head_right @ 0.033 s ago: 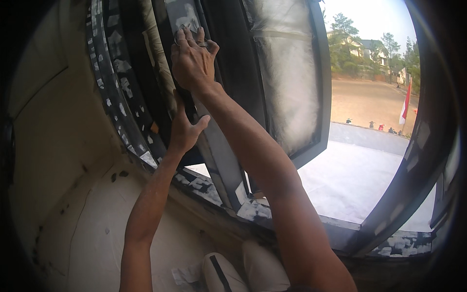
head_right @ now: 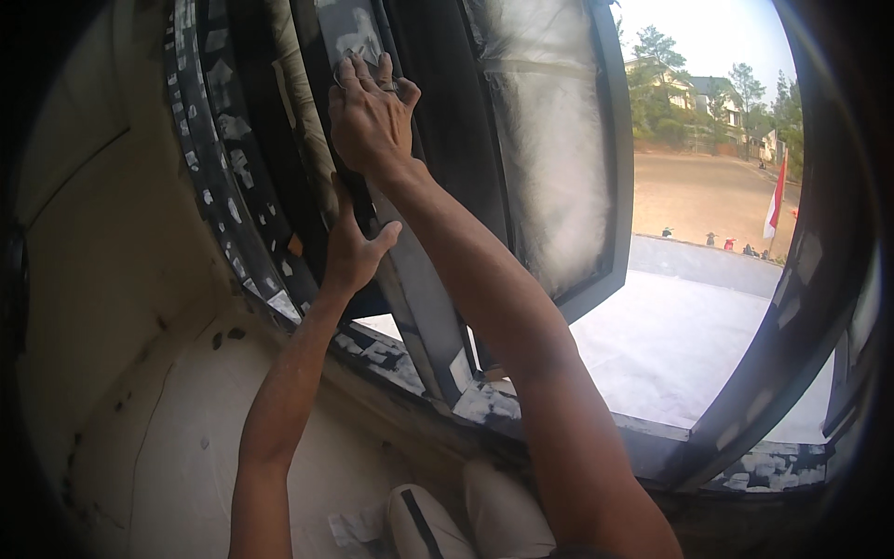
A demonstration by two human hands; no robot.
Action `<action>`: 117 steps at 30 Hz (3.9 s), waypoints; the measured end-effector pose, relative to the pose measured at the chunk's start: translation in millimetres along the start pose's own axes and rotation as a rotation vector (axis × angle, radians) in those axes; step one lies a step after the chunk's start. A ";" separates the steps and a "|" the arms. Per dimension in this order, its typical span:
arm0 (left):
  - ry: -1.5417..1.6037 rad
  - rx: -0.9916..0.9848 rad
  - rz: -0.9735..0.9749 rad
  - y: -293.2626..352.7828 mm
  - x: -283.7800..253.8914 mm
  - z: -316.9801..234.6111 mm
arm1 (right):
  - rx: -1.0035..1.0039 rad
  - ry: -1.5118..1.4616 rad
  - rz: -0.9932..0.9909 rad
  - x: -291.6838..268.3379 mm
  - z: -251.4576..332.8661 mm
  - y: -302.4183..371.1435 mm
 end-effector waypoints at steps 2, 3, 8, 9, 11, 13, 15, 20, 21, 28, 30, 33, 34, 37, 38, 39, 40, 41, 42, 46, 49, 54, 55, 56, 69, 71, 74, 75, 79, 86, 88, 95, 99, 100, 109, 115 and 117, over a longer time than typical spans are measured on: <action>-0.012 0.007 0.001 -0.9 0.2 -1.5 | 0.005 -0.008 0.016 -5.2 0.0 -11.0; -0.021 0.011 0.000 -1.7 0.0 -3.5 | 0.008 -0.013 0.024 -7.5 0.6 -15.3; -0.001 -0.012 0.005 1.2 1.8 -2.1 | -0.005 -0.001 -0.003 -4.0 -1.2 -2.3; 0.007 -0.017 0.005 1.7 2.3 -4.6 | -0.013 0.020 -0.011 -4.3 -2.9 -1.3; -0.001 -0.016 0.006 1.6 2.6 -4.1 | 0.007 -0.018 -0.013 -6.6 -1.4 -6.6; -0.023 -0.002 0.001 0.3 3.2 0.6 | 0.021 -0.060 -0.005 -3.8 1.6 -5.6; -0.008 0.002 0.016 2.3 2.3 2.5 | 0.016 -0.034 -0.003 -3.1 1.7 6.0; 0.008 -0.003 0.002 1.6 3.8 -1.0 | 0.028 -0.039 -0.021 -4.6 -0.8 -8.1; 0.018 -0.006 0.004 1.6 3.6 1.0 | 0.031 -0.035 -0.028 -1.8 1.8 -3.3; -0.006 -0.012 -0.003 0.9 2.3 -4.4 | 0.103 -0.072 0.041 7.0 -12.0 -35.5; 0.002 0.006 0.007 -0.9 7.7 -5.5 | 0.119 -0.112 0.034 9.2 -19.2 -40.5; 0.036 -0.068 0.038 2.1 -0.3 1.1 | 0.091 -0.182 0.106 9.8 -16.6 14.9; 0.067 -0.098 0.053 1.4 1.2 1.3 | 0.078 -0.174 0.116 4.8 -23.0 36.2; 0.062 -0.064 0.035 0.3 3.1 4.0 | 0.030 -0.161 0.119 -1.0 -32.2 64.9; 0.030 -0.025 0.015 -0.1 3.6 3.6 | 0.001 -0.150 0.099 -1.8 -31.7 53.4; -0.003 0.013 -0.005 -0.2 3.3 3.2 | -0.028 -0.140 0.079 -1.6 -30.6 39.6; -0.045 0.048 -0.018 1.1 1.4 1.1 | -0.018 -0.135 0.070 1.5 -27.1 16.6; -0.077 0.034 -0.012 2.3 2.3 2.7 | -0.006 -0.128 0.058 5.5 -22.6 -12.1; -0.095 0.028 -0.014 -0.2 5.8 0.5 | -0.008 -0.108 0.046 3.5 -22.2 -29.2; -0.118 0.022 0.075 0.3 -1.5 7.6 | -0.063 -0.122 0.013 2.0 -20.7 -0.4; 0.226 -0.006 0.144 -9.2 -23.4 14.7 | -0.074 -0.049 0.087 -5.1 -25.1 52.4; 0.055 0.097 -0.227 -107.9 -97.3 -21.7 | -0.021 -0.085 0.075 1.6 -21.4 -16.6; 0.059 0.088 -0.296 -131.2 -109.6 -26.9 | -0.029 -0.109 0.045 1.6 -19.2 -18.4; 0.080 0.073 -0.291 -151.0 -112.3 -33.1 | -0.036 -0.128 0.017 1.4 -20.4 -18.0; -0.211 0.085 -0.445 -184.8 -74.2 -55.5 | 0.064 -0.074 0.248 -31.2 -49.1 147.5; -0.263 0.092 -0.473 -182.9 -74.4 -47.9 | 0.080 -0.087 0.251 -32.7 -53.5 154.2; -0.236 0.015 -0.426 -185.4 -74.0 -55.4 | 0.104 -0.104 0.245 -31.9 -56.6 160.3; -0.201 -0.025 -0.398 -187.0 -70.2 -59.7 | 0.109 -0.099 0.242 -32.9 -58.9 161.5; -0.247 -0.064 -0.517 -190.2 -77.6 -61.1 | 0.133 -0.116 0.229 -33.3 -57.3 163.7; -0.362 0.222 -0.470 -144.1 -59.7 -33.9 | 0.193 -0.201 0.198 -35.3 -57.7 208.6; -0.292 0.222 -0.428 -117.6 -37.0 -31.0 | 0.200 -0.205 0.178 -38.1 -67.2 226.9; -0.139 0.199 -0.288 10.8 26.6 4.9 | 0.408 -0.203 0.247 -50.6 -72.7 313.0; -0.008 0.071 -0.126 65.9 44.2 24.5 | 0.509 -0.241 0.152 -30.2 -69.7 281.9; 0.031 0.015 -0.105 74.3 45.9 26.5 | 0.462 -0.282 0.148 -25.9 -64.7 248.6; 0.214 -0.173 -0.051 98.6 2.4 38.6 | 0.229 -0.282 0.226 -25.5 -42.1 200.2; 0.190 -0.150 -0.131 8.8 -37.9 21.9 | 0.132 -0.082 0.298 -36.7 -76.4 264.6; 0.190 0.034 -0.135 -46.8 -48.0 1.8 | 0.028 -0.096 0.252 -28.5 -56.7 199.1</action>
Point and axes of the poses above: each hand's wrist, its own y-axis away from the middle knuckle, its own x-axis out of the palm, z = x × y, the point moved 8 cm from there along -y, towards the middle knuckle, and after that the axes turned 9 degrees about x, right-handed, at the moved point
